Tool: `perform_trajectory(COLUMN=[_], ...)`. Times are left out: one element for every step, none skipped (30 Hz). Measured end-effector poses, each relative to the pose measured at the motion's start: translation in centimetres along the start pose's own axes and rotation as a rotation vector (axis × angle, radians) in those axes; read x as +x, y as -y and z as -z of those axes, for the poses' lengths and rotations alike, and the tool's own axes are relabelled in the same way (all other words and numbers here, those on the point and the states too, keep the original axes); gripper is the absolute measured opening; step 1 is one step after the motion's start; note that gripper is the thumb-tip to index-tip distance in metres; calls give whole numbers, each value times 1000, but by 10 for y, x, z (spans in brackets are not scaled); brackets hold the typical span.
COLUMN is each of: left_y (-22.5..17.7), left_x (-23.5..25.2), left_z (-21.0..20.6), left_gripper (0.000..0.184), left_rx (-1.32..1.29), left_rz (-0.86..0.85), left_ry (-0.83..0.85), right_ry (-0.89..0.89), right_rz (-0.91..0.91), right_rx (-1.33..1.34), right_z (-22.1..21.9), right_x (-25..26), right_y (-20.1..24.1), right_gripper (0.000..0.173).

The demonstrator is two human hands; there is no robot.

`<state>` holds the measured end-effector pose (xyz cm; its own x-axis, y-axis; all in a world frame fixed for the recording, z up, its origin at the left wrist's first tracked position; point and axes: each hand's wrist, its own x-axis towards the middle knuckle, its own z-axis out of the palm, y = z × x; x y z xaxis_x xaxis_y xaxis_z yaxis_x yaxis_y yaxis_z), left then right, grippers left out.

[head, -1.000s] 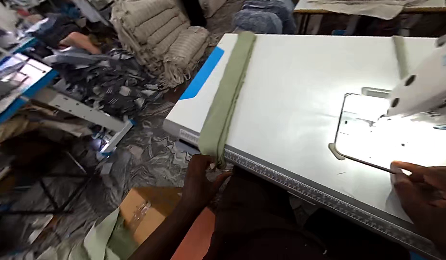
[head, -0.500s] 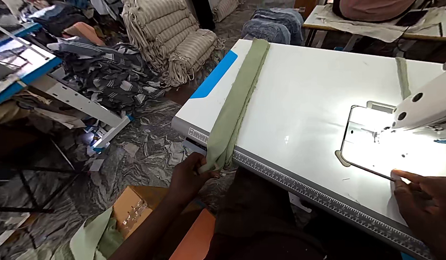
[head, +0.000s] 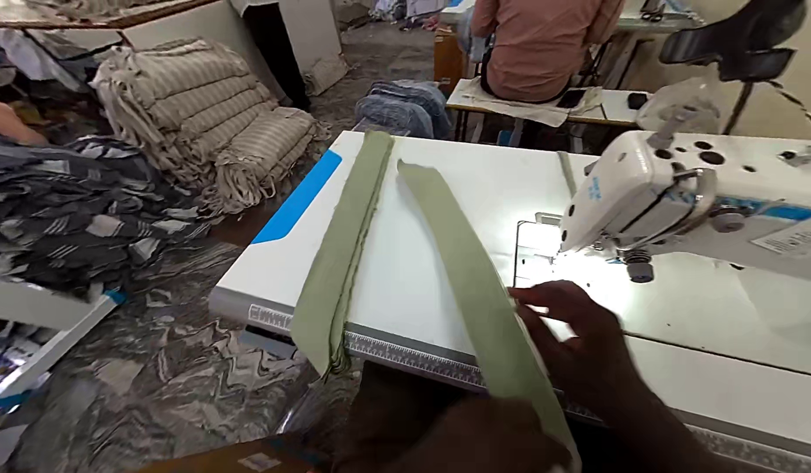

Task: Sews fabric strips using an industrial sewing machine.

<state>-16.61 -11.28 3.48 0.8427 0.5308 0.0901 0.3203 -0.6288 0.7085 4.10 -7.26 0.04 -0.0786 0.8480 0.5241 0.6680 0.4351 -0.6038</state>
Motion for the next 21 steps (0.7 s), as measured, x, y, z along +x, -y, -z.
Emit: perform_trajectory(left_y=[-2, 0, 8, 21, 40, 63, 88, 112, 134, 154, 171, 182, 189, 192, 193, 194, 194, 190, 179, 160, 133], left_x=[5, 8, 11, 15, 22, 32, 45, 61, 78, 97, 117, 136, 153, 167, 176, 180, 178, 169, 156, 139, 120], left_z=[-12, -17, -16, -8, 5, 21, 38, 54, 69, 80, 87, 90, 89, 88, 87, 85, 82, 79, 74, 69, 62], left_gripper=[38, 47, 49, 46, 40, 34, 33, 39, 50, 60, 68, 70, 65, 56, 42, 28, 20, 17, 16, 15, 14], left_rx=[-63, -103, -108, -101, -74, -14, 72, 149, 197, 225, 242, 264, 288, 302, 303, 283, 230, 148, 49, -59, -161], left_rz=[-10, -6, 17, 60, 113, 186, 267, 346, 416, 479, 536, 563, 565, 563, 553, 516, 465, 397, 314, 250, 208], left_ry=[99, 122, 67, -20, -135, -246, -352, -424, -448, -447, -426, -402, -379, -361, -359, -389, -442, -494, -527, -535, -528], right_ry=[79, 159, 228, 285, 303, 295, 256, 206, 166, 136, 114, 101, 94, 96, 103, 112, 119, 99, 24, -79, -153], right_rz=[30, 58, 73, 73, 66, 52, 60, 79, 96, 105, 105, 97, 85, 74, 63, 52, 32, 2, -34, -84, -147], right_rx=[-47, -128, -220, -287, -318, -329, -344, -362, -372, -376, -363, -338, -308, -279, -246, -202, -137, -56, 9, 44, 78], right_z=[-9, -17, -22, -24, -25, -23, -24, -26, -29, -32, -34, -36, -36, -36, -35, -33, -29, -24, -17, -12, -6], right_x=[4, 6, 3, -5, -17, -32, -50, -66, -78, -86, -90, -91, -90, -90, -89, -89, -88, -85, -81, -75, -67], right_y=[-1, -7, -15, -21, -24, -22, -19, -16, -13, -11, -12, -13, -13, -13, -12, -11, -10, -10, -10, -9, -8], right_gripper=[27, 30, 32, 32, 30, 29, 29, 29, 29, 29, 30, 29, 29, 29, 27, 25, 23, 20, 18, 21, 31])
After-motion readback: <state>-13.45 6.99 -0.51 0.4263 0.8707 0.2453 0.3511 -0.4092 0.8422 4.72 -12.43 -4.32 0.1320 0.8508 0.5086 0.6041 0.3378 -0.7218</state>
